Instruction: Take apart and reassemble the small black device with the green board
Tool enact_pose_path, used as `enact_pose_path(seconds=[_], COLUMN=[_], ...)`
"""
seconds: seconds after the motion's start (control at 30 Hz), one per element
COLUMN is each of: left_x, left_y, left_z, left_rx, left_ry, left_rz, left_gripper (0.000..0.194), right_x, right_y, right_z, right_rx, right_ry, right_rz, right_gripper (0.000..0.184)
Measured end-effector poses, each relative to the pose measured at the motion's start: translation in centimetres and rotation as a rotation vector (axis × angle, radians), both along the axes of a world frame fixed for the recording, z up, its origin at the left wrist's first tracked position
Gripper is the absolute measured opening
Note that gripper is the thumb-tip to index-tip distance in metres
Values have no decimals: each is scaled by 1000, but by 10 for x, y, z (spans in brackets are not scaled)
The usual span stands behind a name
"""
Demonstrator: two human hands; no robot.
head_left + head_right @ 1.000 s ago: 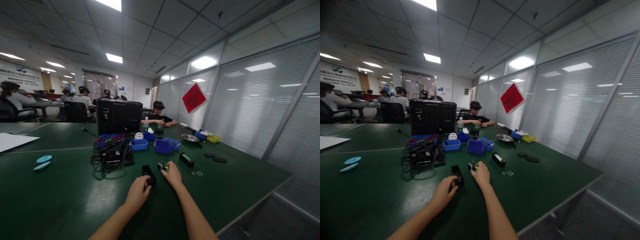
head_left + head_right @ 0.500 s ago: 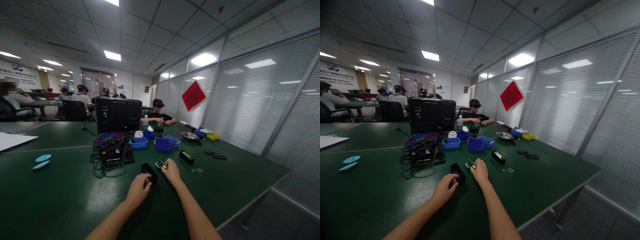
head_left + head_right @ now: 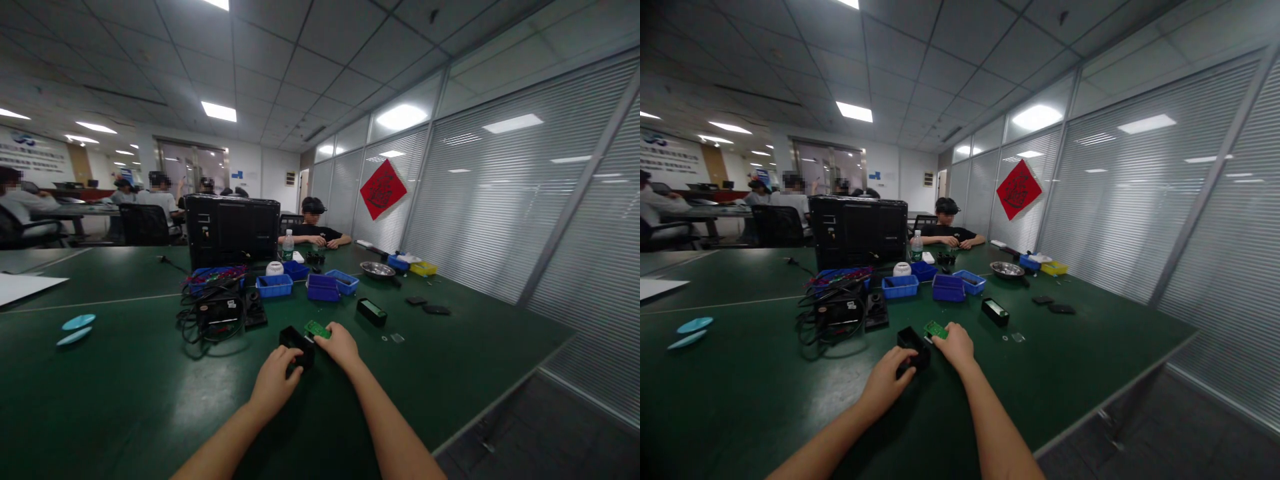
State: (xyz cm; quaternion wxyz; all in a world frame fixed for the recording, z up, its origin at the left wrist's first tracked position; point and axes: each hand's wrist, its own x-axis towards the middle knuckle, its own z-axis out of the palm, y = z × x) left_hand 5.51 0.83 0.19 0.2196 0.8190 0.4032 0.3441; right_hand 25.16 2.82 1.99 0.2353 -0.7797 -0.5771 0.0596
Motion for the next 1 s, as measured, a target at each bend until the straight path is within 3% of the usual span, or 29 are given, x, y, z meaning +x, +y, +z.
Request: enact_pose_path(seconds=[0.2, 0.27, 0.43, 0.57, 0.7, 0.8, 0.9, 1.0], left_x=[0, 0, -5, -8, -11, -13, -15, -16], left_y=[-6, -5, 10, 26, 33, 33, 31, 32], left_z=[3, 2, -5, -12, -12, -9, -8, -10], left_rx=[-76, -82, -24, -66, -156, -208, -196, -224], left_ry=[-60, -98, -169, -126, -93, -45, -5, -14], left_rz=[-135, -125, 148, 291, 202, 96, 49, 66], left_gripper=[44, 45, 43, 63, 86, 93, 92, 90], right_x=[8, 13, 17, 12, 6, 4, 5, 9], right_y=[0, -1, 0, 1, 1, 1, 2, 3], right_z=[3, 5, 3, 2, 1, 0, -1, 4], right_rx=[31, 11, -25, 25, 58, 52, 62, 198], right_ry=[-4, 6, 21, 101, 167, 189, 180, 237], right_rz=[-1, -4, 45, 166, 351, 423, 384, 185], right_gripper=[48, 50, 33, 27, 29, 33, 34, 37])
